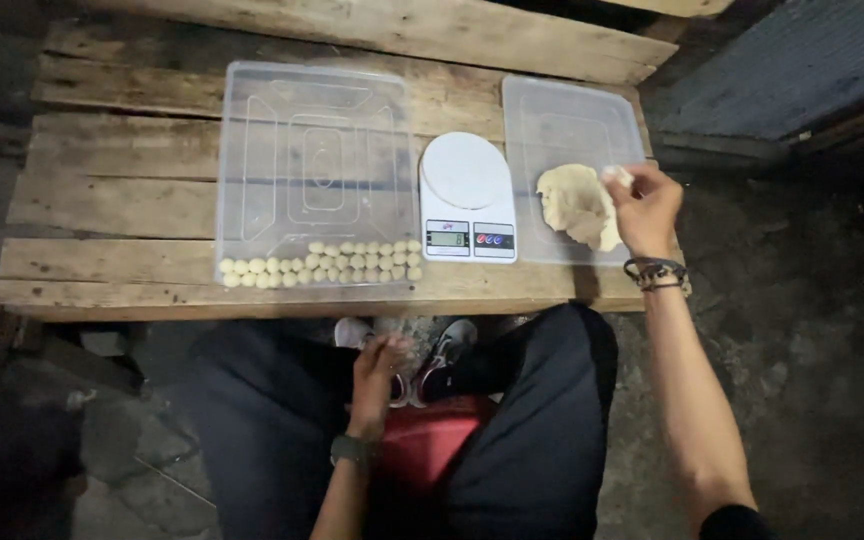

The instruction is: Rolling small pieces of dough into balls and organizing them in a tray, occasionally weighing the dough on a digital scale.

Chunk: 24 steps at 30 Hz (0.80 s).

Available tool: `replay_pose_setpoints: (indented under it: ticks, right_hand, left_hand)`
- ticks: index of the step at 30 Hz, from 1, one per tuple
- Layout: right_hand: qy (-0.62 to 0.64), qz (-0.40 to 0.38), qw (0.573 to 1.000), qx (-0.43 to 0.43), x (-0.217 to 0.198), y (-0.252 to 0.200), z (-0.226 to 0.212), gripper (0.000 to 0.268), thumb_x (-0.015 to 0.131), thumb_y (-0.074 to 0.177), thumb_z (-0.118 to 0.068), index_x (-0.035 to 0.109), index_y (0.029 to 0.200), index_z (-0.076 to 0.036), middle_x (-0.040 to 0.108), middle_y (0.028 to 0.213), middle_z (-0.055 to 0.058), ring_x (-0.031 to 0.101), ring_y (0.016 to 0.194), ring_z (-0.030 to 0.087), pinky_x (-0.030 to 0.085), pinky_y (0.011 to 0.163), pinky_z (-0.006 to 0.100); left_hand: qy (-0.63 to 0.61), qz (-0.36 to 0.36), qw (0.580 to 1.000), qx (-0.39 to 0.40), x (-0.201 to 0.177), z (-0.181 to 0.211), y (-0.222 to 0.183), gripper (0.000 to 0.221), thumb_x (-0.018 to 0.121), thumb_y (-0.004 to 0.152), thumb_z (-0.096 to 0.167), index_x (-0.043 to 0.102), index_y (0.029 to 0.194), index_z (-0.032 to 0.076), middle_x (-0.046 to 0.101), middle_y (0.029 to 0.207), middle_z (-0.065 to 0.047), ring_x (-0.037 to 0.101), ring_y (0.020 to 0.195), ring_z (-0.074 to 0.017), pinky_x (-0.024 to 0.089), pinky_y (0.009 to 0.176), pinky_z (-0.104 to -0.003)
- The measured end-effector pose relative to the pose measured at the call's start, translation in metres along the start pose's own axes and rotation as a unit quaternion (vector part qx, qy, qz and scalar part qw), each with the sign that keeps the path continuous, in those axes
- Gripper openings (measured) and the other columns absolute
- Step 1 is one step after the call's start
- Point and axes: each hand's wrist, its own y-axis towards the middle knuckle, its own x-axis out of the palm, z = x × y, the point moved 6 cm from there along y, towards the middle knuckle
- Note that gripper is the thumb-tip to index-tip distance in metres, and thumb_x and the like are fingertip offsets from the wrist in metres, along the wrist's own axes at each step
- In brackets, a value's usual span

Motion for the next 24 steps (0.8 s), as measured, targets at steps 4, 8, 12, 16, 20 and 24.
replay_pose_setpoints:
  ticks: [4, 8, 12, 16, 20, 24]
  right_hand:
    - [0.008, -0.121, 0.993, -0.018, 0.06, 0.014, -0.03, 0.024, 0.08, 0.09, -0.001, 0.072, 0.113, 0.002, 0.068, 0.087, 0.017, 0.065, 0.079, 0.019, 0.056, 0.082, 0.036]
    - [-0.089, -0.212, 0.969, -0.092, 0.134, 0.014, -0.051, 0.027, 0.062, 0.095, 0.01, 0.078, 0.113, -0.002, 0.072, 0.09, 0.019, 0.071, 0.079, 0.032, 0.058, 0.072, 0.041]
    - [-0.309, -0.233, 0.906, -0.171, 0.189, 0.012, -0.046, 0.025, 0.069, 0.092, -0.003, 0.08, 0.106, -0.02, 0.077, 0.095, 0.0, 0.074, 0.093, 0.026, 0.059, 0.085, 0.042]
    - [-0.372, -0.259, 0.872, -0.187, 0.209, 0.005, -0.046, 0.015, 0.068, 0.094, -0.012, 0.076, 0.106, -0.016, 0.074, 0.085, 0.006, 0.074, 0.081, 0.028, 0.06, 0.076, 0.042]
    - [-0.403, -0.258, 0.84, -0.257, 0.207, -0.005, -0.072, 0.01, 0.066, 0.095, -0.01, 0.071, 0.103, -0.01, 0.071, 0.09, 0.013, 0.072, 0.086, 0.032, 0.058, 0.078, 0.042]
    - [-0.297, -0.243, 0.871, -0.306, 0.193, -0.014, -0.081, 0.012, 0.071, 0.088, -0.004, 0.077, 0.098, -0.007, 0.063, 0.099, 0.017, 0.063, 0.102, 0.039, 0.052, 0.088, 0.046]
  left_hand:
    - [-0.01, -0.008, 1.0, -0.017, 0.009, 0.007, -0.006, 0.04, 0.062, 0.101, 0.026, 0.064, 0.13, -0.002, 0.073, 0.119, -0.025, 0.071, 0.1, -0.0319, 0.056, 0.095, -0.046]
    - [-0.003, -0.025, 1.0, 0.002, 0.003, 0.0, 0.001, 0.039, 0.059, 0.103, 0.028, 0.064, 0.129, 0.0, 0.074, 0.119, -0.025, 0.073, 0.102, -0.034, 0.057, 0.092, -0.043]
    - [0.0, -0.017, 1.0, 0.02, -0.001, -0.004, 0.008, 0.038, 0.057, 0.103, 0.03, 0.065, 0.127, 0.002, 0.076, 0.113, -0.022, 0.074, 0.097, -0.0287, 0.059, 0.087, -0.039]
    - [0.0, -0.012, 1.0, 0.026, 0.004, 0.019, -0.006, 0.034, 0.058, 0.103, 0.029, 0.068, 0.123, 0.003, 0.077, 0.113, -0.022, 0.075, 0.097, -0.031, 0.06, 0.087, -0.04]
    - [0.003, -0.021, 0.999, 0.027, 0.011, 0.032, -0.015, 0.033, 0.059, 0.103, 0.029, 0.068, 0.123, 0.004, 0.078, 0.112, -0.019, 0.075, 0.095, -0.027, 0.059, 0.086, -0.037]
    - [0.024, -0.023, 0.999, 0.033, 0.009, 0.026, -0.013, 0.035, 0.059, 0.103, 0.031, 0.068, 0.123, 0.003, 0.077, 0.113, -0.022, 0.076, 0.097, -0.0301, 0.06, 0.087, -0.04]
